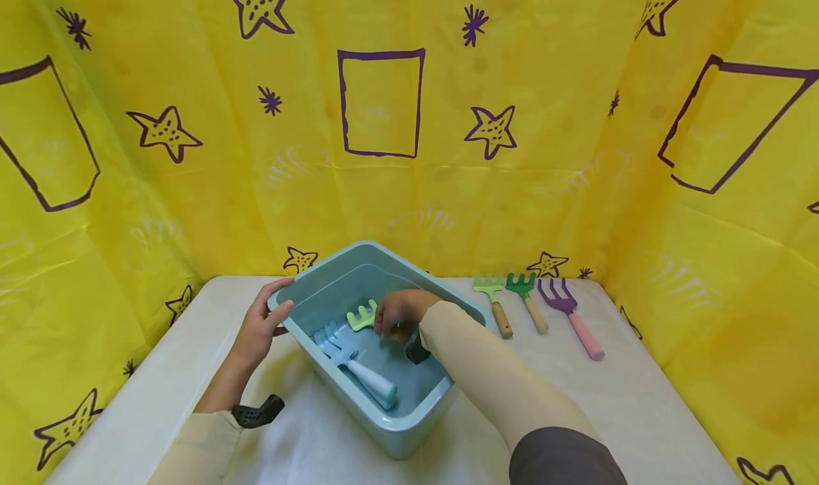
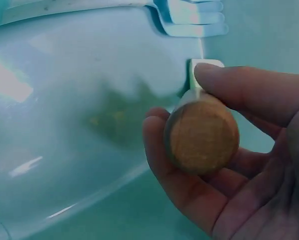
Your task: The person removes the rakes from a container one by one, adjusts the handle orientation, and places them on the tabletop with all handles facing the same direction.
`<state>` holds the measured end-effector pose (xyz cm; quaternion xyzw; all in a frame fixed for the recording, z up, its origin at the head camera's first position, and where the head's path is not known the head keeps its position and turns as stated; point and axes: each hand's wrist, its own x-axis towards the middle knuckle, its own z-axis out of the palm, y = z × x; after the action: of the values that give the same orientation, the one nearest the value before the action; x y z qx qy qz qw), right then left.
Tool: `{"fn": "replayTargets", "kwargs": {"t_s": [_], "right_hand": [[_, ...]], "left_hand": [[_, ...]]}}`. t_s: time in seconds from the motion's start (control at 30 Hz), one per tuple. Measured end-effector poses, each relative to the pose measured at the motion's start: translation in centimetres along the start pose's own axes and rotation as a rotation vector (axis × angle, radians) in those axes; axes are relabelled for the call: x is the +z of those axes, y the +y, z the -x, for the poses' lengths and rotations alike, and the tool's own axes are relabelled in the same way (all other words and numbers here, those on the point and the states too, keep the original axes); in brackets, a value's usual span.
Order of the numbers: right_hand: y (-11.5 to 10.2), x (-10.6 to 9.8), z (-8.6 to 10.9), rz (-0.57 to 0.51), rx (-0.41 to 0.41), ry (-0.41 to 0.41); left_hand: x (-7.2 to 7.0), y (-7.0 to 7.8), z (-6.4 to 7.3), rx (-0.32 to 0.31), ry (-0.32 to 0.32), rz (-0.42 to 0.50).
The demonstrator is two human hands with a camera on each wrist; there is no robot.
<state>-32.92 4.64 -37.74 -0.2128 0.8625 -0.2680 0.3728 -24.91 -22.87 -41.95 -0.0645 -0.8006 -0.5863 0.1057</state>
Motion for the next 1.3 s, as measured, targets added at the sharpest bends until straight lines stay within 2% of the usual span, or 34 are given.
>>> {"fn": "replayTargets", "kwargs": {"t_s": [0.1, 0.3, 0.43, 0.6, 0.8, 1.0, 1.13, 1.3], "right_hand": [[0.0, -0.1, -0.1, -0.024, -0.016, -0.019], [-0.1, -0.3, -0.3, -0.062, -0.001, -0.110], [-0.3, -0.4, -0.2, -0.049, -0.023, -0.118], [-0.6, -0.7, 0.0, -0.105, -0.090, -0.078], [-1.1, -1.3, 0.4, -0.184, -0.186, -0.042], [-1.8, -1.6, 1.1, -0.174, -0.238, -0.036], [-2.0, -2.0, 2.0, -0.151, -0.268, 0.023], [-2.0, -2.6, 3.5, -0.172, -0.321, 0.095]], "left_hand": [[0.0, 0.0, 0.0, 0.001, 0.000, 0.004], [0.0, 0.1, 0.0, 0.000, -0.003, 0.005], [-0.1, 0.2, 0.1, -0.003, -0.006, 0.005], [-0.2, 0.3, 0.3, -0.009, -0.011, 0.009], [-0.3, 0.3, 0.2, 0.013, -0.009, 0.002], [-0.3, 0.2, 0.1, 0.005, -0.011, 0.003], [-0.1, 0.1, 0.0, 0.005, -0.008, 0.006], [0.0, 0.1, -0.1, 0.009, -0.006, -0.005]]}}
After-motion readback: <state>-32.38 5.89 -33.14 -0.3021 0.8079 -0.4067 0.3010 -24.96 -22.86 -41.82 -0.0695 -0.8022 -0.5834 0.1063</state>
